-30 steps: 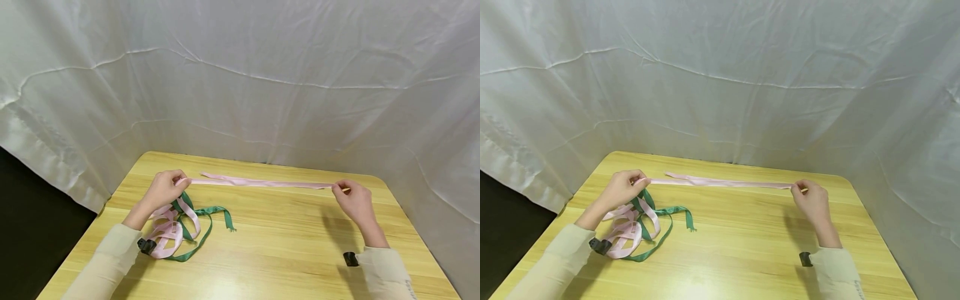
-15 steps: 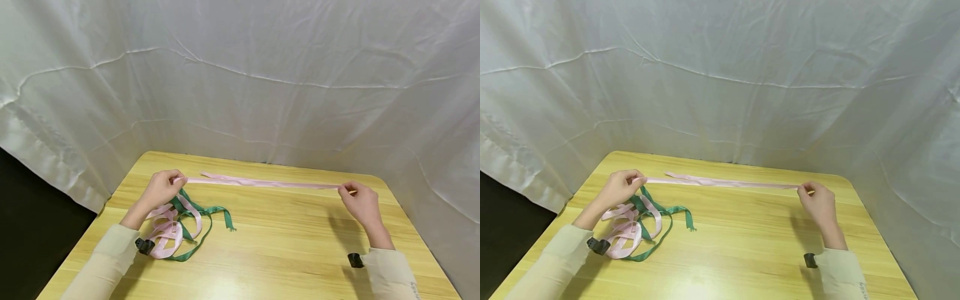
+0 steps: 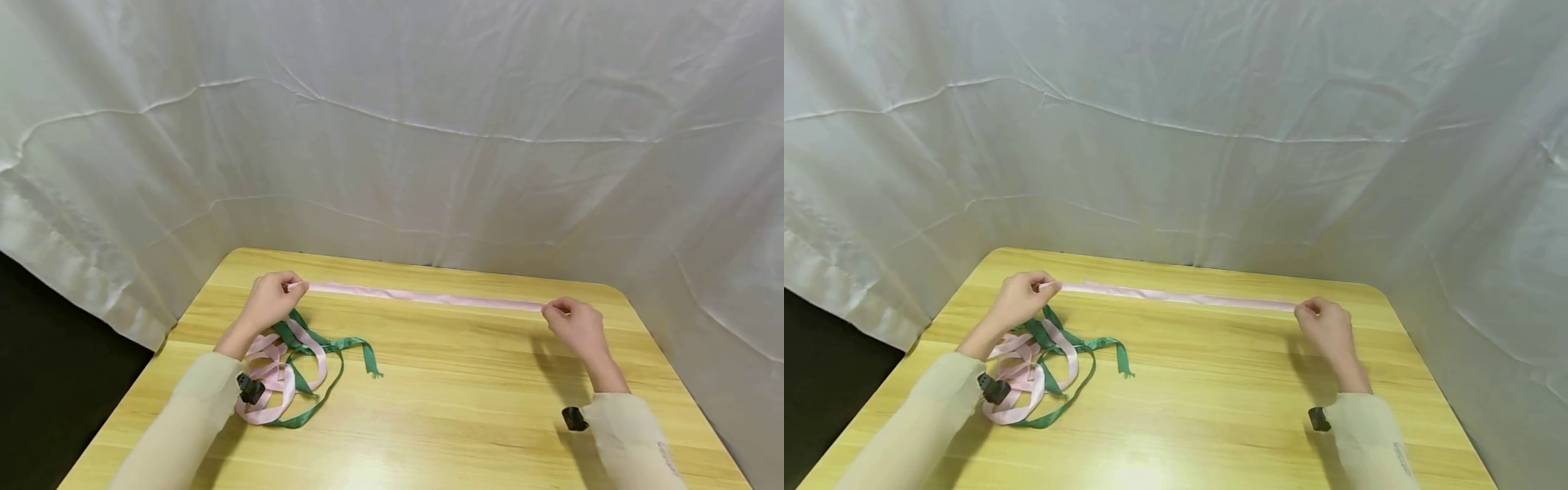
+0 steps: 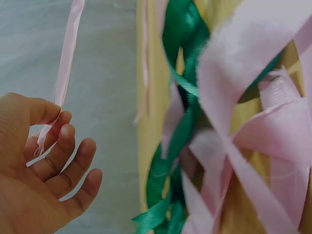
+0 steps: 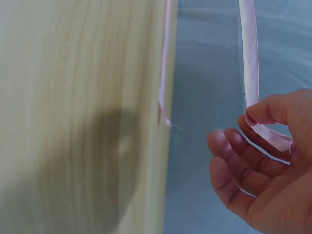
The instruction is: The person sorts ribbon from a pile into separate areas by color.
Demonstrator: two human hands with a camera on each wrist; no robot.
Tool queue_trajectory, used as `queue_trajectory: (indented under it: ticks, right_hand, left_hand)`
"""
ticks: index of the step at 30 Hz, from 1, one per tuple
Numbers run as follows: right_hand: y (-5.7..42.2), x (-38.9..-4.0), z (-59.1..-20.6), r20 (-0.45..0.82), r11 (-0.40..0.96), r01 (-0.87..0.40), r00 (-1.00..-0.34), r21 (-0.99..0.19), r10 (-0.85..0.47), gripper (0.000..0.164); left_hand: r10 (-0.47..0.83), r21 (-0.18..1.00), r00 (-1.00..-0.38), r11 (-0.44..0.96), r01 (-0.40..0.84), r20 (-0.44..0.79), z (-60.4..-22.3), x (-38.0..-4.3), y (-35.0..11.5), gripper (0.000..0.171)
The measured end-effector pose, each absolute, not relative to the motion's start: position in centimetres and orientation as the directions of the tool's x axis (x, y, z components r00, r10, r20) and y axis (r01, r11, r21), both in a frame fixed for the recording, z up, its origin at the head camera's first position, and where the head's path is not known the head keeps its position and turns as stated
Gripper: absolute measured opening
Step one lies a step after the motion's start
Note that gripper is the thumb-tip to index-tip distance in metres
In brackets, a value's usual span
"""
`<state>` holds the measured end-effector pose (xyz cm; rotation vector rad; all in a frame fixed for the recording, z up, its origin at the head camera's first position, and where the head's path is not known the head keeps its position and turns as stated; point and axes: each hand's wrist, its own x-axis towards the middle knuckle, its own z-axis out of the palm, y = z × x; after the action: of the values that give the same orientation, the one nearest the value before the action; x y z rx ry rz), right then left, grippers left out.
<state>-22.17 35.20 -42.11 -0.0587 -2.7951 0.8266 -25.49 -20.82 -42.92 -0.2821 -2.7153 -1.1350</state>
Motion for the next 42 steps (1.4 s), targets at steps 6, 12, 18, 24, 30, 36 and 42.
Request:
queue_trajectory:
  ticks: [6,12,18,24,30,36,42]
  right_hand:
    - [35.0,-23.5,-43.1,0.168,0.836,-0.023,-0.982,-0.549,0.084,0.029]
    - [34.5,-24.9,-43.9,0.121,0.832,-0.007,-0.99,-0.555,0.072,0.029]
    - [33.9,-25.5,-44.3,0.098,0.839,0.001,-0.993,-0.544,0.064,0.026]
    - [33.5,-25.9,-44.6,0.082,0.841,0.011,-0.995,-0.54,0.065,0.024]
    - [33.5,-26.1,-44.9,0.068,0.852,0.018,-0.996,-0.523,0.062,0.023]
    - [33.4,-26.1,-44.9,0.034,0.856,0.038,-0.997,-0.515,0.065,0.024]
    - [33.5,-26.2,-45.3,0.025,0.857,0.037,-0.998,-0.514,0.058,0.026]
  left_hand:
    - [0.097,0.68,-0.975,0.703,0.208,0.199,-44.2,-26.9,-20.5,0.019]
    - [0.108,0.662,-0.983,0.728,0.179,0.147,-45.2,-28.2,-20.3,0.02]
    - [0.119,0.646,-0.989,0.749,0.149,0.091,-45.8,-29.0,-20.2,0.024]
    - [0.102,0.629,-0.994,0.771,0.099,0.031,-46.0,-29.5,-20.3,0.026]
    - [0.095,0.623,-0.995,0.779,0.073,-0.003,-46.1,-29.7,-20.5,0.026]
    - [0.099,0.621,-0.995,0.78,0.079,0.003,-46.4,-29.7,-20.6,0.025]
    - [0.098,0.61,-0.995,0.788,0.085,0.011,-46.5,-29.8,-20.6,0.024]
